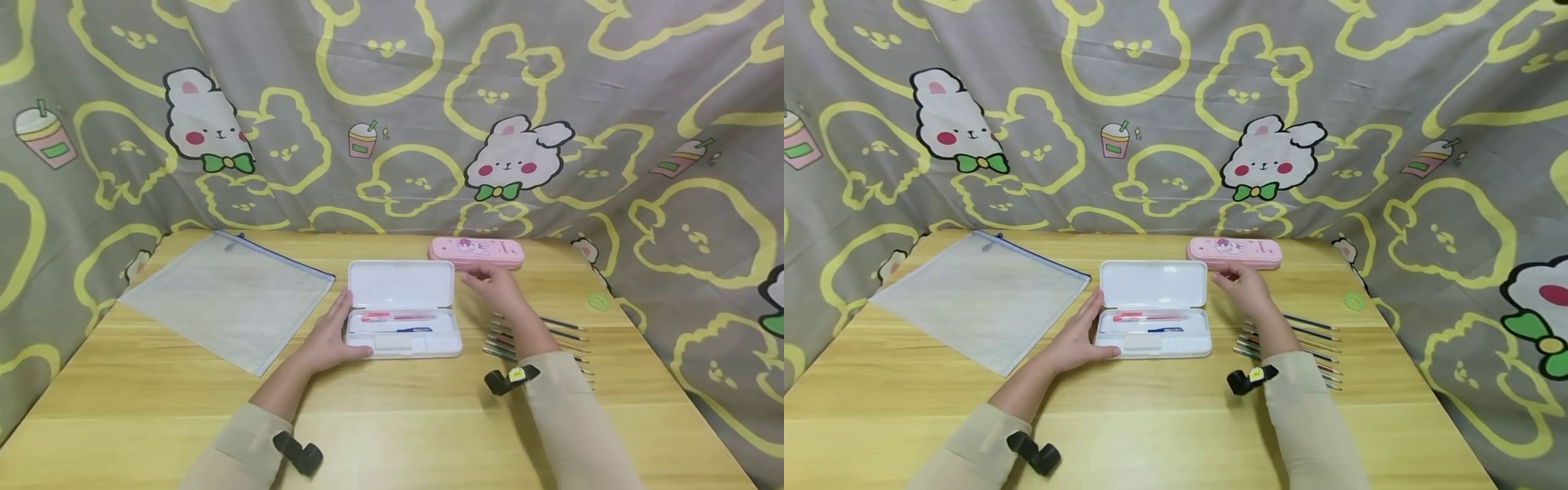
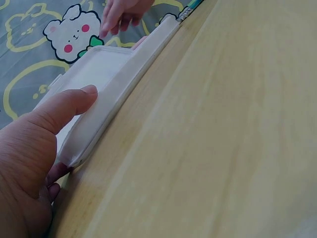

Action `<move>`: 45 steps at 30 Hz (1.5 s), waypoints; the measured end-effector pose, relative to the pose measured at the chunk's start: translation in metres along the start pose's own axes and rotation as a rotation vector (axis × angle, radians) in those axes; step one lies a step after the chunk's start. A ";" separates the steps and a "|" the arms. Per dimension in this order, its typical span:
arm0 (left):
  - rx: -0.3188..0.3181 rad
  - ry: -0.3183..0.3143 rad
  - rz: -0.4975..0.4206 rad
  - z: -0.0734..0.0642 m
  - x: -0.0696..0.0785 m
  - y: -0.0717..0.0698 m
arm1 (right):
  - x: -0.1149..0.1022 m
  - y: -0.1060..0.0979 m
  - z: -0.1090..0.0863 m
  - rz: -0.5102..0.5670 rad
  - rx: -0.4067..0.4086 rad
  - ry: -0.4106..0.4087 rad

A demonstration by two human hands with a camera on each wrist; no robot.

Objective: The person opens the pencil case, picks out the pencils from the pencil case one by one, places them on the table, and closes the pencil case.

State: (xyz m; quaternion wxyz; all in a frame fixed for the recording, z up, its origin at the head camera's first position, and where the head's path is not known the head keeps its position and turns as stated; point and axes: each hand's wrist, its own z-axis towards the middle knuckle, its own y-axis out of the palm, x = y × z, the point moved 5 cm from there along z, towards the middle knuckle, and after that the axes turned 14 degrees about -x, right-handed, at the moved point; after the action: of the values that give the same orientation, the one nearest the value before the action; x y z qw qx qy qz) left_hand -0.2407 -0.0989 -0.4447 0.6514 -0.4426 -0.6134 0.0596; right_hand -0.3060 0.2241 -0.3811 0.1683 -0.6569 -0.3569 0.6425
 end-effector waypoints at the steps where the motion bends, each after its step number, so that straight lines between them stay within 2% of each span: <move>1: 0.002 0.002 0.000 0.000 0.000 0.000 | -0.002 0.001 0.005 0.011 0.003 -0.002; 9: 0.043 0.033 0.013 -0.003 0.003 -0.001 | -0.010 0.007 0.031 0.070 -0.050 -0.007; 17: 0.045 0.035 -0.042 -0.002 0.003 -0.002 | -0.012 0.011 0.034 0.069 -0.062 0.000; 21: 0.064 0.042 -0.064 -0.003 0.003 -0.002 | -0.012 0.010 0.026 0.064 -0.047 -0.015; 27: 0.073 0.039 -0.083 -0.004 0.002 -0.002 | -0.015 0.009 0.005 0.052 -0.021 -0.111; 35: 0.055 0.024 -0.115 -0.007 0.001 -0.002 | -0.007 0.017 -0.027 0.151 -0.056 -0.147; 40: 0.018 -0.001 -0.149 -0.012 0.001 -0.002 | -0.003 0.025 -0.045 0.199 -0.077 -0.225; 45: -0.010 0.020 -0.173 -0.018 0.001 -0.001 | 0.004 0.035 -0.060 0.222 -0.135 -0.256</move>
State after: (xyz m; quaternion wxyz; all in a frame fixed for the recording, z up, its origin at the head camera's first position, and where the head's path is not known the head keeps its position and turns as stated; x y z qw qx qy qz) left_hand -0.2256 -0.1077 -0.4409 0.6581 -0.3918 -0.6430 -0.0045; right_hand -0.2394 0.2166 -0.4007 0.0052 -0.6151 -0.3430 0.7099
